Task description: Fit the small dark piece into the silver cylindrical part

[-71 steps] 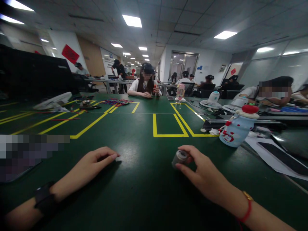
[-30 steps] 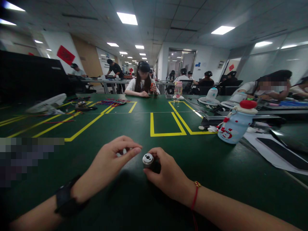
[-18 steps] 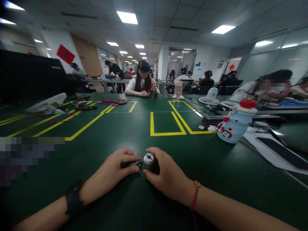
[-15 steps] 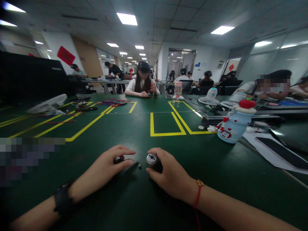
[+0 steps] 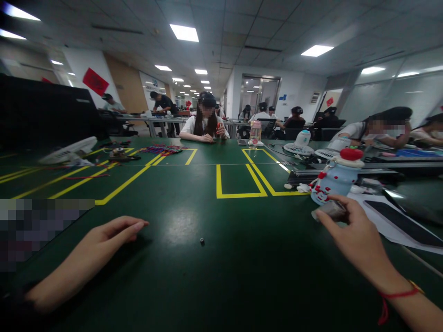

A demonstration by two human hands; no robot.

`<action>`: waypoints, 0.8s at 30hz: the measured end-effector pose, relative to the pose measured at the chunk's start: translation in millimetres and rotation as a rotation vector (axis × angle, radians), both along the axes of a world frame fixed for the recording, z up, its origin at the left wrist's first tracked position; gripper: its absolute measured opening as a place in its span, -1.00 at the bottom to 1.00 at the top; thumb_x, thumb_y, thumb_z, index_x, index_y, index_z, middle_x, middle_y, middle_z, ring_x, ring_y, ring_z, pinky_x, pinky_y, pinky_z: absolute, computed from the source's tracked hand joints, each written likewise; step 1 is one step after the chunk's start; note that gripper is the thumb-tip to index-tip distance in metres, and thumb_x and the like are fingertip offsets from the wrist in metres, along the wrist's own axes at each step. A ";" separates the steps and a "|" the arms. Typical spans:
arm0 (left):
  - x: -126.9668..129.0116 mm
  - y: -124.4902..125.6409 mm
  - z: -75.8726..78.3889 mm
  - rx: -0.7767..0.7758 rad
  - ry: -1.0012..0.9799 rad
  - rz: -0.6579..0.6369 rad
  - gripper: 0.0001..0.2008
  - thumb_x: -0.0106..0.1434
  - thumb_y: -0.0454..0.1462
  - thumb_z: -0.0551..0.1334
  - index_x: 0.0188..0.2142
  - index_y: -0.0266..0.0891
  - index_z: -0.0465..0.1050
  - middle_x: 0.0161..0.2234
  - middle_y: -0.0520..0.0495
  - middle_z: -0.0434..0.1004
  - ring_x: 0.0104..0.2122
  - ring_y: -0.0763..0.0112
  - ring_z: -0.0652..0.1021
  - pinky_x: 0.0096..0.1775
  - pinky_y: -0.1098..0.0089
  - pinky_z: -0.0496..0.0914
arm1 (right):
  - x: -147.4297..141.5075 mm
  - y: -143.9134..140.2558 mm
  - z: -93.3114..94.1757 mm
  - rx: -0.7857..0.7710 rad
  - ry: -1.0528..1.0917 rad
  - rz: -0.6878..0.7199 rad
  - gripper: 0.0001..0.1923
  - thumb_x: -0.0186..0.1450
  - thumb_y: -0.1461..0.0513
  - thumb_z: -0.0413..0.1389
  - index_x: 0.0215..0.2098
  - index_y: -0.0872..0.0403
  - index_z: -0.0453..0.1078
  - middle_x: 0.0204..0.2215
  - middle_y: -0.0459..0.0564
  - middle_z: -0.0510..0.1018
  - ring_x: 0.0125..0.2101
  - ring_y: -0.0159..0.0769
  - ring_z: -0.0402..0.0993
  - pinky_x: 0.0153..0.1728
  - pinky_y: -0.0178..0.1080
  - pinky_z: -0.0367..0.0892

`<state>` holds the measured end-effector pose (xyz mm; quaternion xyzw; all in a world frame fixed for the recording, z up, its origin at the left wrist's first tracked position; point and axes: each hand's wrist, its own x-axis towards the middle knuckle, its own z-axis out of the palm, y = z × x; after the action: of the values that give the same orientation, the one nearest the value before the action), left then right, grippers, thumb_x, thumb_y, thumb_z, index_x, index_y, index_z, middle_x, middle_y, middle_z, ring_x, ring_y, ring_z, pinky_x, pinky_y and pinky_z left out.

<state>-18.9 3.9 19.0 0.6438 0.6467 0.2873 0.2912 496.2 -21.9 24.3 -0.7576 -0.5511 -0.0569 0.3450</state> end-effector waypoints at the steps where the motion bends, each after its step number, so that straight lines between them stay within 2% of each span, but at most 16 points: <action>1: 0.6 0.8 -0.6 0.004 0.005 -0.005 -0.59 0.21 0.10 0.13 -0.16 -0.10 0.48 -0.25 0.02 0.56 -0.21 0.21 0.55 -0.17 0.31 0.33 | 1.1 -0.4 -0.7 -0.003 -0.005 0.008 -0.40 0.18 -0.10 0.08 0.08 0.01 0.23 -0.19 0.16 0.49 -0.30 -0.10 0.48 -0.35 -0.12 0.36; 4: 0.5 1.8 -1.6 0.008 0.016 -0.017 -0.59 0.22 0.10 0.12 -0.18 -0.10 0.49 -0.27 0.02 0.56 -0.22 0.20 0.56 -0.16 0.30 0.33 | -8.6 0.9 -5.5 -0.086 -0.036 0.091 -0.38 0.17 -0.13 0.06 0.08 0.01 0.26 -0.23 0.09 0.50 -0.47 -0.22 0.44 -0.45 -0.15 0.36; 7: 0.2 1.1 -1.2 0.006 0.016 -0.024 -0.60 0.22 0.09 0.12 -0.19 -0.09 0.49 -0.28 0.03 0.57 -0.22 0.21 0.56 -0.17 0.31 0.34 | -24.6 2.7 -10.3 -0.145 -0.067 0.189 -0.38 0.19 -0.14 0.03 0.11 -0.02 0.24 -0.18 0.05 0.49 -0.58 -0.35 0.37 -0.46 -0.17 0.35; 12: 0.1 0.8 -1.2 -0.006 0.034 -0.045 -0.60 0.22 0.10 0.11 -0.19 -0.08 0.49 -0.29 0.03 0.55 -0.23 0.22 0.55 -0.17 0.30 0.33 | -33.7 0.1 -13.2 -0.091 -0.105 0.170 -0.40 0.22 -0.13 0.01 0.13 -0.05 0.19 -0.08 0.05 0.45 -0.59 -0.40 0.35 -0.44 -0.18 0.35; 14: 0.0 0.9 -1.2 -0.012 0.033 -0.059 -0.60 0.24 0.10 0.10 -0.17 -0.08 0.47 -0.27 0.02 0.54 -0.22 0.22 0.54 -0.17 0.30 0.32 | -31.8 -1.5 -15.3 -0.107 -0.123 0.186 -0.41 0.21 -0.13 0.02 0.10 -0.04 0.22 -0.09 0.04 0.46 -0.55 -0.37 0.39 -0.42 -0.18 0.35; 18: 0.0 0.0 -1.3 -0.017 0.023 -0.085 -0.61 0.25 0.09 0.10 -0.16 -0.08 0.47 -0.24 0.01 0.54 -0.23 0.23 0.53 -0.17 0.29 0.32 | -27.7 -0.7 -22.0 -0.150 -0.175 0.249 -0.44 0.21 -0.11 0.03 0.08 -0.01 0.26 -0.10 0.06 0.48 -0.29 -0.19 0.49 -0.29 -0.16 0.37; 22: -0.9 1.0 -4.7 0.019 0.026 -0.093 -0.62 0.24 0.08 0.11 -0.19 -0.09 0.50 -0.28 0.01 0.55 -0.24 0.21 0.54 -0.19 0.30 0.34 | -26.6 5.1 -24.2 -0.156 -0.216 0.288 -0.44 0.22 -0.07 0.04 0.09 0.01 0.26 -0.06 0.06 0.48 -0.17 -0.13 0.47 -0.18 -0.12 0.37; 24: -1.3 2.5 -6.9 0.034 0.026 -0.093 -0.62 0.23 0.07 0.13 -0.19 -0.09 0.51 -0.29 0.00 0.56 -0.25 0.21 0.53 -0.20 0.30 0.35 | -32.0 5.6 -20.0 -0.095 -0.290 0.310 -0.42 0.17 -0.06 0.09 0.08 0.03 0.28 -0.05 0.08 0.46 -0.11 -0.08 0.44 -0.10 -0.04 0.33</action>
<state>-20.1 6.4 12.1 0.6815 0.6150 0.2761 0.2847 464.2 -16.3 4.3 -0.6632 -0.7069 -0.0855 0.2305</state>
